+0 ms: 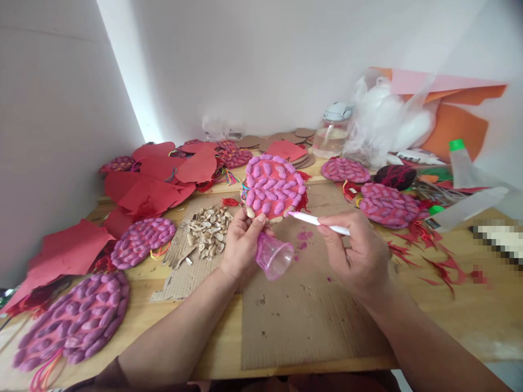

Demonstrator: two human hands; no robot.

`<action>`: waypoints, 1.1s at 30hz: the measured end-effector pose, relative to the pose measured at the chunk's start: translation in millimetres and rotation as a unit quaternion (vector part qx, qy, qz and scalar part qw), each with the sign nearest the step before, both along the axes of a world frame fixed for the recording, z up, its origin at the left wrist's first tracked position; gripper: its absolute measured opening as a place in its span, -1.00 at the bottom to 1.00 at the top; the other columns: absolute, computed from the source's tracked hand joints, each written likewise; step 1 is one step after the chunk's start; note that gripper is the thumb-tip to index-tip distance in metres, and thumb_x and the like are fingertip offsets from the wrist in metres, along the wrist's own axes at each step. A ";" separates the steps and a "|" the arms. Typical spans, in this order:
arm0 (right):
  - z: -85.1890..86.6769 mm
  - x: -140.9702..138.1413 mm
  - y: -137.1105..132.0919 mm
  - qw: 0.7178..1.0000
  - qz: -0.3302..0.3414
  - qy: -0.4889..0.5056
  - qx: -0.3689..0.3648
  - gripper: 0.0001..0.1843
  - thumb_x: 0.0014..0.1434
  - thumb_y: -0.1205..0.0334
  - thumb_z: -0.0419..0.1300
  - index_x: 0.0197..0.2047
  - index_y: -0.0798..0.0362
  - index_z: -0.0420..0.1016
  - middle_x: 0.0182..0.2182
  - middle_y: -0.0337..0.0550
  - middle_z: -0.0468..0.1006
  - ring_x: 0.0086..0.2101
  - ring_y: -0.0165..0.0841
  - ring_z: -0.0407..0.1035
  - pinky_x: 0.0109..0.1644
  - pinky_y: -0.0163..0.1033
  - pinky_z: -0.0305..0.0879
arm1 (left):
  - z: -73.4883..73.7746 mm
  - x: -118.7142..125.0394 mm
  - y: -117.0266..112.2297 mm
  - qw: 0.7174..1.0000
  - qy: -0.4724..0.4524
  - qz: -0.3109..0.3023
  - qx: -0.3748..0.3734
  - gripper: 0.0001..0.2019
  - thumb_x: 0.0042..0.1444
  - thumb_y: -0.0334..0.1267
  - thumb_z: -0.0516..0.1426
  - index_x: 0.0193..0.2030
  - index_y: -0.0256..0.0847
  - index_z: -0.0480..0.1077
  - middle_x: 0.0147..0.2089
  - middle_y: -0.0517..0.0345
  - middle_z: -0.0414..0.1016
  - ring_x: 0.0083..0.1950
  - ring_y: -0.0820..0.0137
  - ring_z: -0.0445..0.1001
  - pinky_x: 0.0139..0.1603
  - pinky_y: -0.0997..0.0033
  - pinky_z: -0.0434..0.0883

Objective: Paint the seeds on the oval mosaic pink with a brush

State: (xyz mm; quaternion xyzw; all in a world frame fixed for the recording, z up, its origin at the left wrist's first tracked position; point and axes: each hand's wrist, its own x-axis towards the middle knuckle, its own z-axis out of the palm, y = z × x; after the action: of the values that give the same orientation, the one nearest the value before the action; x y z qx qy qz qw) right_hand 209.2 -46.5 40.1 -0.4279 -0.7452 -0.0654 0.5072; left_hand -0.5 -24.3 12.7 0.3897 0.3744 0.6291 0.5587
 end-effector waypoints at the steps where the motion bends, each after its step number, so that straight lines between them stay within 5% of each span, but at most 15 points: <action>1: 0.2 -0.1 0.0 1.000 0.001 0.000 -0.003 -0.90 0.25 0.36 0.25 -0.15 0.03 0.47 -0.33 -0.21 0.58 -0.32 -0.34 0.48 -0.24 -0.24 0.33 | -0.1 -0.1 0.0 1.000 0.002 0.000 0.002 -0.68 0.07 -0.14 0.34 -0.25 -0.18 0.28 -0.40 0.27 0.48 -0.52 0.49 0.51 -0.53 0.55 0.45; 20: -1.1 0.5 -0.4 0.995 0.010 0.082 -0.062 -0.87 0.23 0.31 0.27 -0.13 -0.02 0.50 -0.33 -0.19 0.59 -0.35 -0.31 0.47 -0.26 -0.18 0.37 | 7.1 0.4 1.2 0.992 -0.070 -0.028 -0.100 -0.57 -0.12 -0.13 0.43 -0.24 -0.22 0.34 -0.41 0.20 0.55 -0.55 0.50 0.47 -0.50 0.50 0.46; 33: -3.8 3.3 1.7 0.981 0.019 0.168 -0.098 -0.89 0.24 0.24 0.27 -0.13 0.00 0.50 -0.36 -0.18 0.57 -0.39 -0.32 0.44 -0.37 -0.20 0.30 | 8.2 -0.3 1.2 0.996 -0.054 -0.014 -0.072 -0.58 -0.10 -0.11 0.42 -0.25 -0.21 0.31 -0.42 0.21 0.53 -0.56 0.49 0.48 -0.53 0.51 0.46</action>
State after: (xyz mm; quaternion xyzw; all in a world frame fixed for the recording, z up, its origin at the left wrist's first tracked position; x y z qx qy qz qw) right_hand 212.4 -44.8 36.3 -0.4659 -0.6602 0.0907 0.5821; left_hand -0.8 -23.2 20.9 0.3189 0.3829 0.6127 0.6134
